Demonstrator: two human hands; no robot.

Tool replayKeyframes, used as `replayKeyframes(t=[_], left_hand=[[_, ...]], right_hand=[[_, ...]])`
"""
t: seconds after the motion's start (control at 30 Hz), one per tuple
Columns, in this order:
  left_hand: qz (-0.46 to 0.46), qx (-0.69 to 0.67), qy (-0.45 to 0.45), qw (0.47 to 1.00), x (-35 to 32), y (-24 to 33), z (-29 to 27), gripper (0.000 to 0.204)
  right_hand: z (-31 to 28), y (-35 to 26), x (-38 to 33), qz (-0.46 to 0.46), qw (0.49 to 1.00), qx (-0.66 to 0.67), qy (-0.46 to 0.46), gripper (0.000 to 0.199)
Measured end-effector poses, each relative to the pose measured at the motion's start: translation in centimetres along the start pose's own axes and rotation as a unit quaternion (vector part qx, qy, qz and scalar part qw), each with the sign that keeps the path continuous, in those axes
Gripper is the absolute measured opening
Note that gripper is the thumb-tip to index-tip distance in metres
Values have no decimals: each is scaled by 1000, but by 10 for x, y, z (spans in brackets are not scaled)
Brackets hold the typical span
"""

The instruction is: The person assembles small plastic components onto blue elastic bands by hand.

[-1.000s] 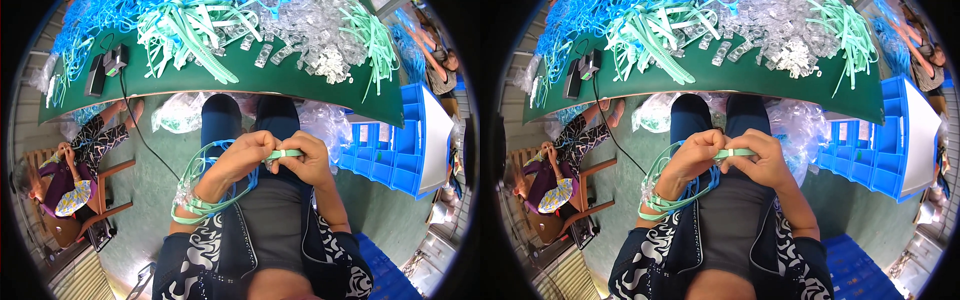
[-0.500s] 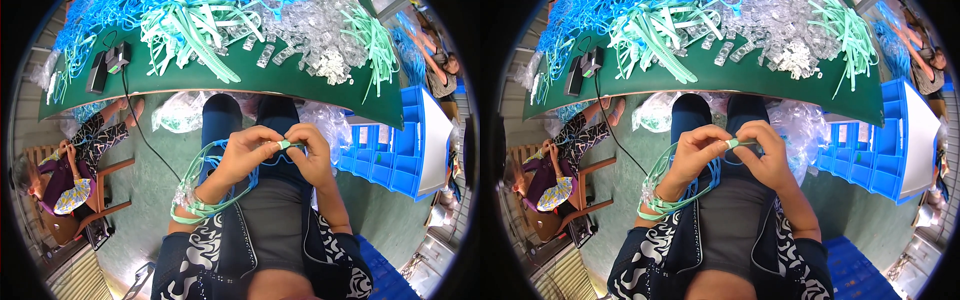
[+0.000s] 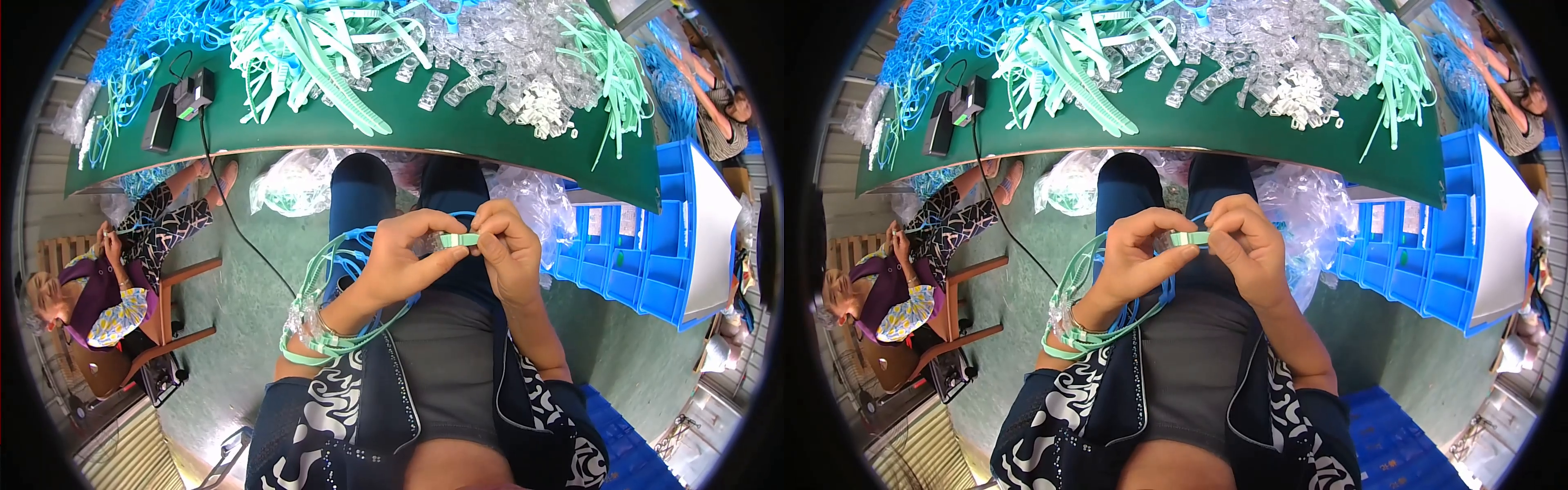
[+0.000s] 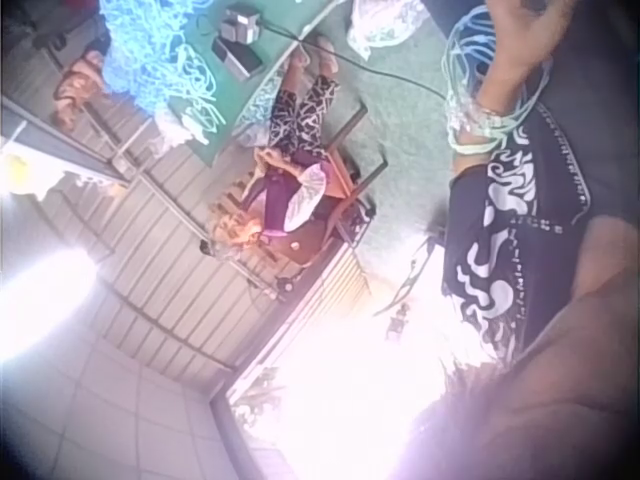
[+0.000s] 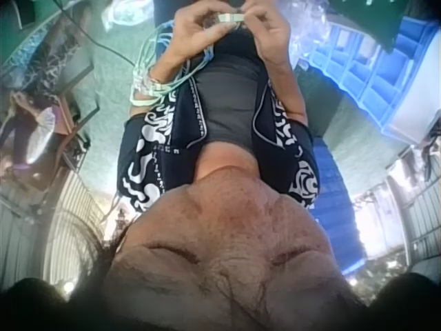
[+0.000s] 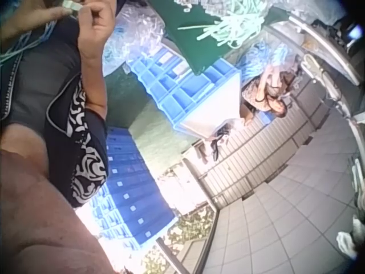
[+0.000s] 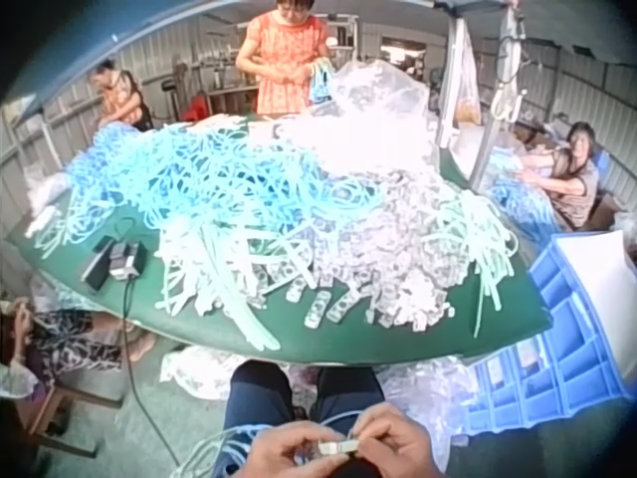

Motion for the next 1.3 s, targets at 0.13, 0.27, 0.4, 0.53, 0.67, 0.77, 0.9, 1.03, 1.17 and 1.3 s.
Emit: replayKeyframes(t=[0.13,0.27,0.4,0.53,0.67,0.77,0.9,1.03,1.17,1.3], left_hand=[[-27,-51,-10,998,2,-5,-1,21],[-143,-26,-79,986,8,-26,0,20],[-158,-12,-90,983,4,-33,-6,25],[-163,-15,-107,981,10,-29,-3,24],[-152,-123,-129,972,5,-25,-8,21],[-192,-169,-142,956,-3,-30,-11,20],[-213,-183,-155,947,-3,-46,-10,21],[-175,-191,-188,948,2,-36,5,23],[-136,-225,-177,949,0,-28,2,21],[-148,-287,-151,934,2,-32,-6,19]], right_hand=[[-2,2,0,-10,1000,-5,-1,5],[-4,1,5,-16,1000,-19,-13,5],[10,-7,14,-28,986,-143,-79,16],[16,-15,27,-42,955,-263,-133,28],[23,-16,30,-57,958,-246,-136,18],[32,-9,30,-55,964,-218,-139,17],[26,-1,25,-58,963,-230,-128,13],[15,0,20,-45,960,-246,-125,12],[9,8,16,-28,965,-221,-135,14],[23,15,27,-17,967,-195,-161,19]])
Point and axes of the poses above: each hand's wrist, its own x-axis towards the middle knuckle, its own z-axis out of the palm, y = z × x, the point moved 10 cm from there along x, towards the middle knuckle, and after that the axes turned 14 degrees about -z, right-handed, at the moved point
